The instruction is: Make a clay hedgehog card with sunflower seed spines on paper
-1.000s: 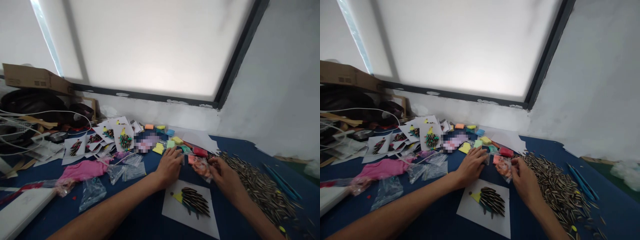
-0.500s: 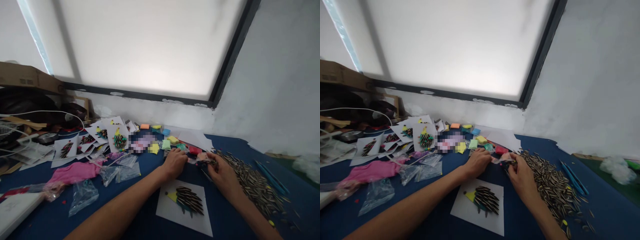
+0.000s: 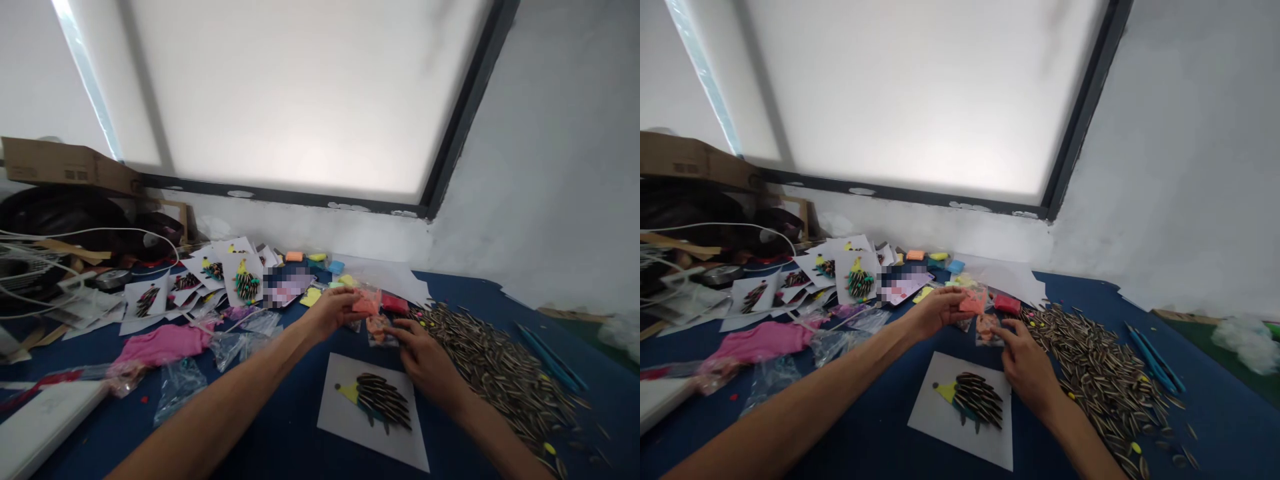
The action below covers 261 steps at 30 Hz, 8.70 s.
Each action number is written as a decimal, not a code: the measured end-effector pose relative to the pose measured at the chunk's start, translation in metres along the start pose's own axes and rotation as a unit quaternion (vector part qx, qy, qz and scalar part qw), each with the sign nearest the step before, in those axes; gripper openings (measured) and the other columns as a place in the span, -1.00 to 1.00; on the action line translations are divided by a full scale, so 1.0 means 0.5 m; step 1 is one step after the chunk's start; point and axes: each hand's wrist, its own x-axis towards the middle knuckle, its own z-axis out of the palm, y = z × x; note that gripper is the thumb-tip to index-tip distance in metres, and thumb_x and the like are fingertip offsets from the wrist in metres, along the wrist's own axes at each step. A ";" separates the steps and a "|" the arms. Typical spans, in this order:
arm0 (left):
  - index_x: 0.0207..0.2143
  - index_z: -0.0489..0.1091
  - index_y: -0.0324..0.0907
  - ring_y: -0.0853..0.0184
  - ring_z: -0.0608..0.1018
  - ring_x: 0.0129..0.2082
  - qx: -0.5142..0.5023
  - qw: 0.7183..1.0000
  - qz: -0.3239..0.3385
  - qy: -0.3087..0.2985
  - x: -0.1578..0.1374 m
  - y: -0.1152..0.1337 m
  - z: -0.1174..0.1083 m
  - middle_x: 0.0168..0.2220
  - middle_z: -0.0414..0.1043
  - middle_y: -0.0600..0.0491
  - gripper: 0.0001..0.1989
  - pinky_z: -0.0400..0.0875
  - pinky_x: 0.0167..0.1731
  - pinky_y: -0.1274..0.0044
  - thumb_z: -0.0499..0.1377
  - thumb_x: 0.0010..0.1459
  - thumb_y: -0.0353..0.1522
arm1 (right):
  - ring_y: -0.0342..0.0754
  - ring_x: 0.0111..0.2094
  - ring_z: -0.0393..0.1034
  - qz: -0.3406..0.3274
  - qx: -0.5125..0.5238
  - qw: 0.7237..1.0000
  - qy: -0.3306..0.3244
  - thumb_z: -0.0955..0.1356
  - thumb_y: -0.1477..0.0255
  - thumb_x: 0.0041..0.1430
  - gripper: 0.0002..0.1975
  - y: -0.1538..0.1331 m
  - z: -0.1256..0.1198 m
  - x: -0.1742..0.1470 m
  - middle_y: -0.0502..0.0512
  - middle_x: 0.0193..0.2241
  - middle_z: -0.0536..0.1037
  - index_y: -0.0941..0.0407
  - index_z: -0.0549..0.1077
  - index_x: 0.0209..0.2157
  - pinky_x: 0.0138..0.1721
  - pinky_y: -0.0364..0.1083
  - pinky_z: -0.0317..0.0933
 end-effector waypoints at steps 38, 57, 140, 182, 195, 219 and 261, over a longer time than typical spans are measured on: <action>-0.39 0.37 -0.26 0.46 0.33 -0.51 0.288 0.944 0.117 -0.107 -0.077 0.002 0.055 -0.48 0.33 0.07 -0.67 0.16 -0.55 0.62 0.25 0.05 -0.15 | -0.22 -0.66 0.14 0.077 0.251 0.965 -0.022 0.38 0.09 0.00 -0.65 -0.092 -0.018 -0.017 -0.13 -0.70 0.28 0.10 0.37 -0.52 -0.65 -0.20 0.07; -0.52 0.37 -0.22 0.41 0.39 -0.49 0.474 0.840 0.255 -0.064 -0.088 -0.002 0.067 -0.50 0.41 0.04 -0.80 0.24 -0.42 0.58 0.06 0.15 -0.44 | -0.08 -0.51 0.41 0.056 0.211 0.976 0.019 0.34 0.12 0.05 -0.68 -0.073 -0.015 -0.010 0.01 -0.54 0.49 0.09 0.36 -0.34 -0.48 -0.12 0.28; -0.40 0.38 -0.26 0.48 0.38 -0.49 0.131 0.990 0.046 -0.024 -0.060 -0.024 0.050 -0.42 0.38 0.08 -0.81 0.26 -0.46 0.62 0.25 0.00 -0.31 | 0.06 -0.19 0.46 0.114 0.323 0.938 0.049 0.46 0.13 -0.09 -0.61 -0.087 0.021 -0.020 0.11 -0.31 0.61 0.10 0.58 -0.27 -0.13 -0.01 0.30; -0.32 0.40 -0.30 0.44 0.44 -0.47 0.017 0.999 0.029 -0.037 -0.054 -0.007 0.042 -0.46 0.43 0.06 -0.53 0.30 -0.39 0.58 0.42 -0.24 -0.20 | -0.01 -0.30 0.43 0.112 0.325 0.939 -0.005 0.44 0.09 -0.06 -0.64 -0.113 0.008 -0.025 0.05 -0.39 0.58 0.09 0.59 -0.35 -0.24 -0.06 0.31; -0.55 0.41 -0.29 0.46 0.36 -0.52 0.072 0.996 0.044 -0.028 -0.062 -0.009 0.047 -0.52 0.39 0.05 -0.61 0.25 -0.47 0.60 0.35 -0.17 -0.13 | 0.05 -0.22 0.46 0.116 0.355 0.927 -0.016 0.45 0.13 -0.04 -0.60 -0.106 0.012 -0.027 0.07 -0.35 0.61 0.06 0.59 -0.19 -0.19 -0.02 0.32; -0.49 0.40 -0.32 0.45 0.36 -0.60 0.089 0.995 0.023 -0.039 -0.060 -0.017 0.048 -0.58 0.32 0.08 -0.43 0.30 -0.62 0.60 0.24 -0.13 0.08 | 0.06 -0.15 0.44 0.097 0.335 0.934 0.078 0.45 0.16 -0.04 -0.59 -0.091 0.011 -0.024 0.11 -0.18 0.61 0.05 0.59 -0.15 -0.03 0.05 0.25; -0.51 0.47 -0.31 0.48 0.37 -0.60 0.141 0.988 0.063 -0.025 -0.046 -0.004 0.036 -0.58 0.40 0.07 -0.74 0.24 -0.57 0.63 0.35 -0.13 -0.26 | -0.09 -0.46 0.36 0.052 0.302 0.949 0.077 0.42 0.23 -0.06 -0.63 -0.100 0.018 -0.026 0.01 -0.50 0.55 0.13 0.59 -0.21 -0.38 -0.08 0.27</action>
